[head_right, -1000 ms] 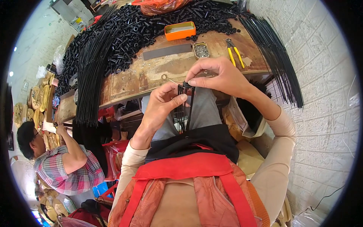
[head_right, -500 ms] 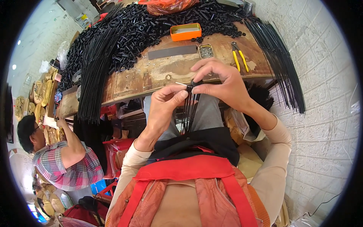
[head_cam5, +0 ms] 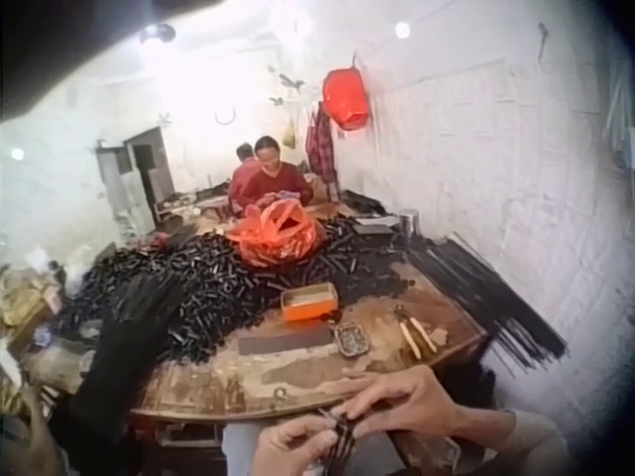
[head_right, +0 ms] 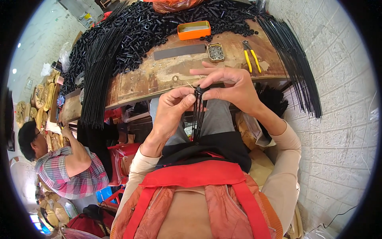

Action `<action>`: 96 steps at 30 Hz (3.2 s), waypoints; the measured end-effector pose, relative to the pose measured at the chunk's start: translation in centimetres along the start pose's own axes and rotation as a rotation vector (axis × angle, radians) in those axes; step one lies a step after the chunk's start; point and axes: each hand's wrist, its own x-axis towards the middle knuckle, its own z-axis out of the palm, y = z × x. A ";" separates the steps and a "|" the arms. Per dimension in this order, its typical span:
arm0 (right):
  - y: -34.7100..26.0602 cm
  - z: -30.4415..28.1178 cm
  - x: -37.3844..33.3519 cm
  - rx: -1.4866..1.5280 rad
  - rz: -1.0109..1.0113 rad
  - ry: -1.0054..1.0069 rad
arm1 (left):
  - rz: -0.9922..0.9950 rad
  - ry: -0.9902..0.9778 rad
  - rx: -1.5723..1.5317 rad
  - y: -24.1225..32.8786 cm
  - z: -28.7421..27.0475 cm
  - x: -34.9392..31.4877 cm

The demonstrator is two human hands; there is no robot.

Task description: Assembling, aligning, and trimming bundles of black plastic strips at a manufacturing workbench.

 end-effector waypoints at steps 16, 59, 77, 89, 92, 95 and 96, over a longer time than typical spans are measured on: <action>0.1 4.9 1.6 -0.252 -0.205 0.206 | 0.345 0.331 0.573 1.4 0.6 -2.3; 9.5 12.2 3.3 0.308 0.411 0.101 | 0.351 0.224 0.182 4.9 -7.9 -1.1; 10.4 16.5 3.5 0.357 0.456 0.065 | 0.421 0.391 0.255 4.8 -9.7 -3.8; 9.4 13.8 1.3 0.178 0.392 0.188 | 0.417 0.402 0.630 1.5 -6.0 -2.1; 8.8 12.4 0.2 -0.248 0.269 0.139 | 0.426 0.383 0.573 1.2 -5.0 -1.3; 7.7 7.8 -1.8 -0.487 0.370 0.099 | 0.414 0.426 0.509 1.5 -4.9 -0.8; 7.4 6.1 -2.5 -0.516 0.386 0.136 | 0.414 0.343 0.414 1.5 -5.4 -0.6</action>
